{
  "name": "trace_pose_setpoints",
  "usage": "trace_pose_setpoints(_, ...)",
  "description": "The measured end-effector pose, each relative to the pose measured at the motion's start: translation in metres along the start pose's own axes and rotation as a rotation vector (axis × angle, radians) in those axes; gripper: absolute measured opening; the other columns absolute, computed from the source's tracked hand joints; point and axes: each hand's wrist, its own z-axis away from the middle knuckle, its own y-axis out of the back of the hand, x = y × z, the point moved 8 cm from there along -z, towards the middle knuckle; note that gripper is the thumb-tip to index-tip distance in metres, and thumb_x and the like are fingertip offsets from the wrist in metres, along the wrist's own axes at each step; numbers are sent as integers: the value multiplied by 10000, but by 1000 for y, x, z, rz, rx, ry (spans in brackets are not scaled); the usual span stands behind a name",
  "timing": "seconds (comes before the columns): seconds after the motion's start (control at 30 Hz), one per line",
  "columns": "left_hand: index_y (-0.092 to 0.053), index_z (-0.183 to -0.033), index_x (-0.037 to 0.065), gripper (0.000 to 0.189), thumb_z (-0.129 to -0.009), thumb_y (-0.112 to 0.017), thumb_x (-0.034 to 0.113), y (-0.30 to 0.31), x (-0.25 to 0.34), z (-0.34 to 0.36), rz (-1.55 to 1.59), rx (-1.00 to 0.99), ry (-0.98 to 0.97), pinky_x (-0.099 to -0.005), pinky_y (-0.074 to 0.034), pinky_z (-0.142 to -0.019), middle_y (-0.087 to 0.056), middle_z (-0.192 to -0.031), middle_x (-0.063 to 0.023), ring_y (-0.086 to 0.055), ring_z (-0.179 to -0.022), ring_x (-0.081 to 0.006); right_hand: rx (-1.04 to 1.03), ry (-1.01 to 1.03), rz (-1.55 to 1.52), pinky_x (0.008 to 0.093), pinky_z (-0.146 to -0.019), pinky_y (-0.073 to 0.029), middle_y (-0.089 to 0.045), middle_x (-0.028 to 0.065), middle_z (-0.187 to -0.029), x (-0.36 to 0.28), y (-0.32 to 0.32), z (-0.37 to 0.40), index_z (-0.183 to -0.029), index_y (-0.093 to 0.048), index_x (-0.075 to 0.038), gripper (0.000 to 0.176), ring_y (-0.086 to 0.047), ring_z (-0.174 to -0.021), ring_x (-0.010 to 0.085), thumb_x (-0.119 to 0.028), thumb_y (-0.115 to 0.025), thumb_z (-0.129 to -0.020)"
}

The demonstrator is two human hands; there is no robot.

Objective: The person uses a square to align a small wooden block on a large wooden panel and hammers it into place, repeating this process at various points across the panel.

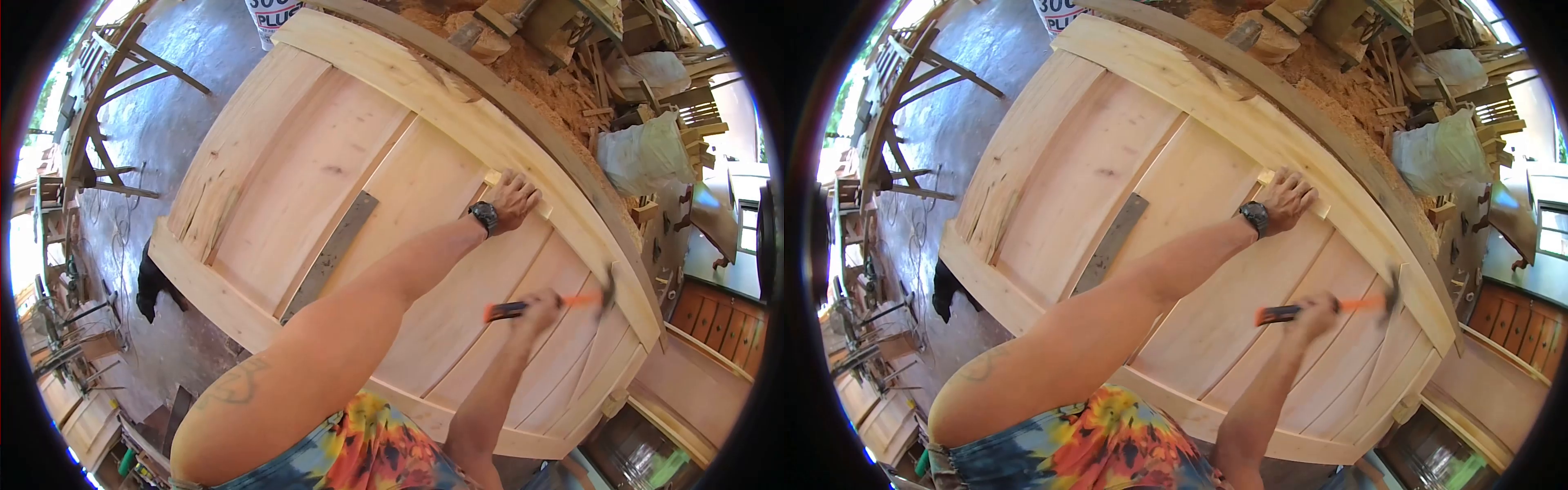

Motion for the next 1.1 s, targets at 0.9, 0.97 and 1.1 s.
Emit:
trace_pose_setpoints(0.9, -571, -1125, 85, 232, -902, -548, 145, -5, -1, 2, 18, 20, 40, -525, -354, -1030, -600, -1075, -87, -544, -1093, -289, -478, -22, 433, 277, -387, -438, -498, 6, -644, -4, -31, 7, -981, -526, -68, 110, -495, -439, 116, -56, -620, -926)
trace_pose_setpoints(0.97, -571, -1129, 85, 237, -902, -549, 149, -11, -2, 1, 0, -68, 43, -527, -351, -1037, -599, -1087, -87, -544, -1104, -286, -422, -49, 397, 268, -372, -416, -497, 9, -644, -1, -28, 6, -991, -527, -64, 180, -485, -431, 116, -91, -690, -919)
trace_pose_setpoints(1.1, -570, -1127, 83, 239, -896, -548, 141, -12, -3, 3, 26, -52, 52, -533, -344, -1052, -597, -1097, -88, -543, -1110, -286, -572, -83, 477, 268, -369, -427, -502, 16, -643, 14, -35, 3, -1028, -533, -27, 215, -502, -426, 118, -107, -701, -920)
